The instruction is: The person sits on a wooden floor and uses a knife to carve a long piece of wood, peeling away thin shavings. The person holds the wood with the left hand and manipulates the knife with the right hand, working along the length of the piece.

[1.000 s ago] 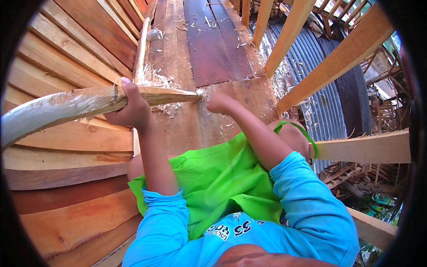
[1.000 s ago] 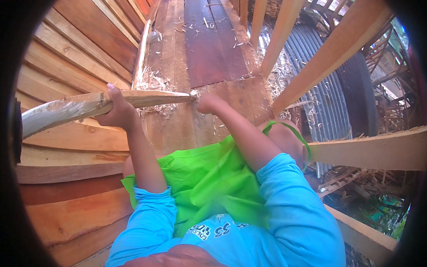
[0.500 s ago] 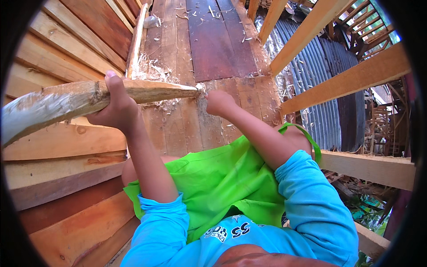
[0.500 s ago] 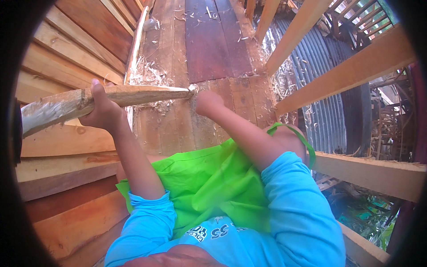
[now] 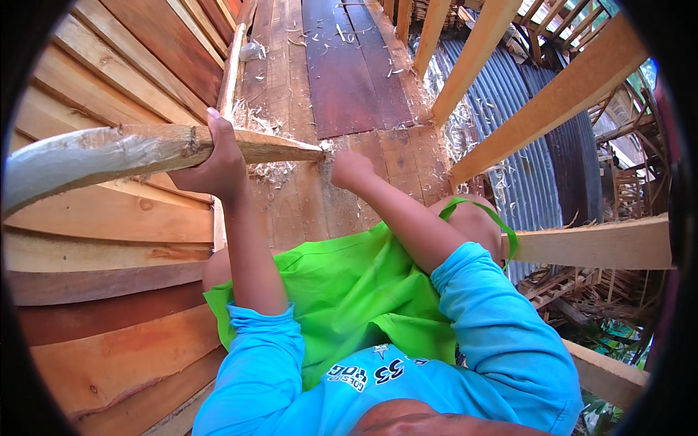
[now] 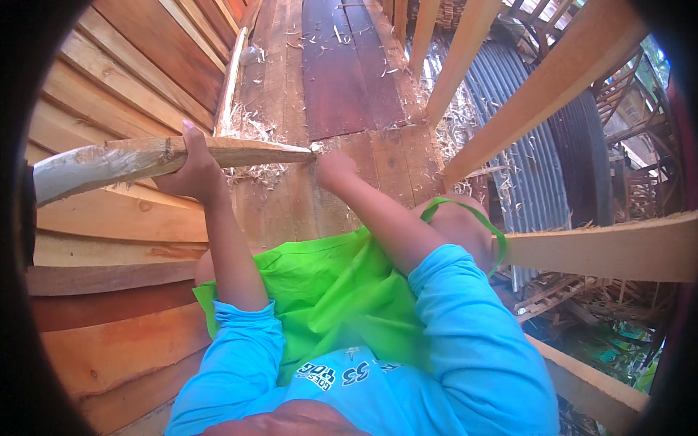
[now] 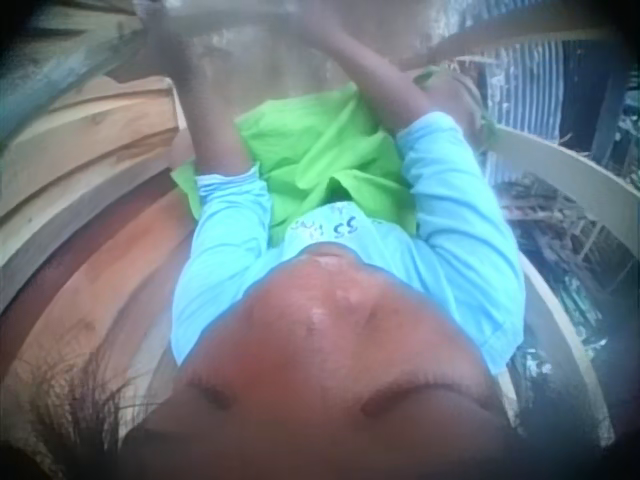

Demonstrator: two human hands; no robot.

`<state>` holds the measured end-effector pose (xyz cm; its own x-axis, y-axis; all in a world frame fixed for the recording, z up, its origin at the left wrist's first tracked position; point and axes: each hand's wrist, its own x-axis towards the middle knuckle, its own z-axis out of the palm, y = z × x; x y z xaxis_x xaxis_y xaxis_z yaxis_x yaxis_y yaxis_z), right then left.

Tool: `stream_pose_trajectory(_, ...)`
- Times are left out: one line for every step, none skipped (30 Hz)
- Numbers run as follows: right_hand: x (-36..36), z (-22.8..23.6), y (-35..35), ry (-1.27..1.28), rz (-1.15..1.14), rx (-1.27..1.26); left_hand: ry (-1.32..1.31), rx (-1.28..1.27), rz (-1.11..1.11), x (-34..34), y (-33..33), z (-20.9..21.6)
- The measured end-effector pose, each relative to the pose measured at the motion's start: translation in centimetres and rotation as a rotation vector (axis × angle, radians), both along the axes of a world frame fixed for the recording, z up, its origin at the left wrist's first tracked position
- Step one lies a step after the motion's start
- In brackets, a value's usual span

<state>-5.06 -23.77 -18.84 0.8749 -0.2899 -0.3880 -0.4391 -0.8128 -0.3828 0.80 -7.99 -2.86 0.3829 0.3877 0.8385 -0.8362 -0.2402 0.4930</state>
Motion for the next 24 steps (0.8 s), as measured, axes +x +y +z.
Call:
stream_pose_trajectory(-0.3, 0.5, 0.3, 0.002, -0.008, -0.019, 0.042, 0.001, -0.027, 0.0, 0.5, -0.1)
stream_pose_trajectory(-0.5, 0.4, 0.1, 0.021, -0.008, -0.02, 0.092, -0.003, -0.06, -0.3, 0.7, -0.3)
stream_pose_trajectory(-0.7, 0.3, -0.1, 0.04, -0.007, -0.02, 0.142, -0.007, -0.093, -0.4, 1.0, -0.5)
stream_pose_trajectory(-0.8, 0.2, -0.3, 0.058, -0.005, -0.021, 0.172, -0.024, -0.149, -0.4, 1.3, -0.8)
stream_pose_trajectory(-0.8, 0.3, -0.3, 0.046, 0.005, -0.025, 0.204, -0.043, -0.202, -0.3, 1.5, -0.9)
stream_pose_trajectory(-0.7, 0.5, -0.1, 0.034, 0.016, -0.028, 0.235, -0.062, -0.255, -0.3, 1.6, -1.0)
stream_pose_trajectory(-0.5, 0.6, 0.0, 0.022, 0.027, -0.032, 0.194, -0.06, -0.249, -0.1, 1.3, -0.9)
stream_pose_trajectory(-0.4, 0.4, 0.1, 0.025, 0.011, -0.026, 0.159, -0.054, -0.244, -0.1, 0.6, -0.5)
stream_pose_trajectory(-0.1, 0.3, 0.2, 0.027, -0.004, -0.021, 0.123, -0.048, -0.239, -0.2, 0.0, 0.0)
stream_pose_trajectory(0.1, 0.1, 0.2, 0.03, -0.019, -0.016, 0.12, -0.039, -0.232, -0.5, -0.4, 0.4)
stream_pose_trajectory(0.1, 0.3, 0.3, 0.02, -0.015, -0.016, 0.12, -0.032, -0.223, -0.7, -0.9, 0.5)
stream_pose_trajectory(0.0, 0.4, 0.4, 0.01, -0.01, -0.016, 0.119, -0.025, -0.214, -0.8, -1.1, 0.6)
stream_pose_trajectory(-0.1, 0.5, 0.5, 0.001, -0.005, -0.016, 0.128, -0.014, -0.2, -0.9, -1.2, 0.7)
stream_pose_trajectory(0.0, 0.2, 0.3, -0.001, 0.004, -0.038, 0.133, -0.004, -0.194, -1.2, -1.4, 0.8)
stream_pose_trajectory(0.1, -0.3, 0.3, -0.003, 0.013, -0.06, 0.139, 0.005, -0.188, -1.3, -1.7, 0.9)
stream_pose_trajectory(0.4, -0.7, 0.3, -0.004, 0.022, -0.082, 0.159, -0.014, -0.189, -1.4, -2.0, 1.0)
stream_pose_trajectory(0.7, -1.0, 0.6, 0.001, 0.023, -0.116, 0.174, -0.029, -0.186, -1.4, -2.0, 1.3)
stream_pose_trajectory(1.2, -1.3, 1.0, 0.007, 0.024, -0.15, 0.191, -0.044, -0.183, -1.5, -2.1, 1.4)
stream_pose_trajectory(1.7, -1.6, 1.3, 0.013, 0.025, -0.183, 0.183, -0.056, -0.169, -1.3, -2.0, 1.4)
stream_pose_trajectory(2.2, -1.3, 1.8, 0.052, 0.005, -0.18, 0.173, -0.068, -0.151, -1.0, -1.8, 1.4)
stream_pose_trajectory(2.7, -1.1, 2.3, 0.093, -0.014, -0.176, 0.163, -0.08, -0.134, -0.9, -1.7, 1.4)
stream_pose_trajectory(3.2, -0.8, 2.6, 0.133, -0.034, -0.173, 0.176, -0.088, -0.136, -1.0, -1.6, 1.3)
stream_pose_trajectory(3.9, -0.9, 2.6, 0.15, -0.054, -0.168, 0.182, -0.098, -0.143, -1.2, -1.7, 1.4)
stream_pose_trajectory(4.5, -1.0, 2.5, 0.167, -0.074, -0.162, 0.187, -0.108, -0.15, -1.3, -1.8, 1.5)
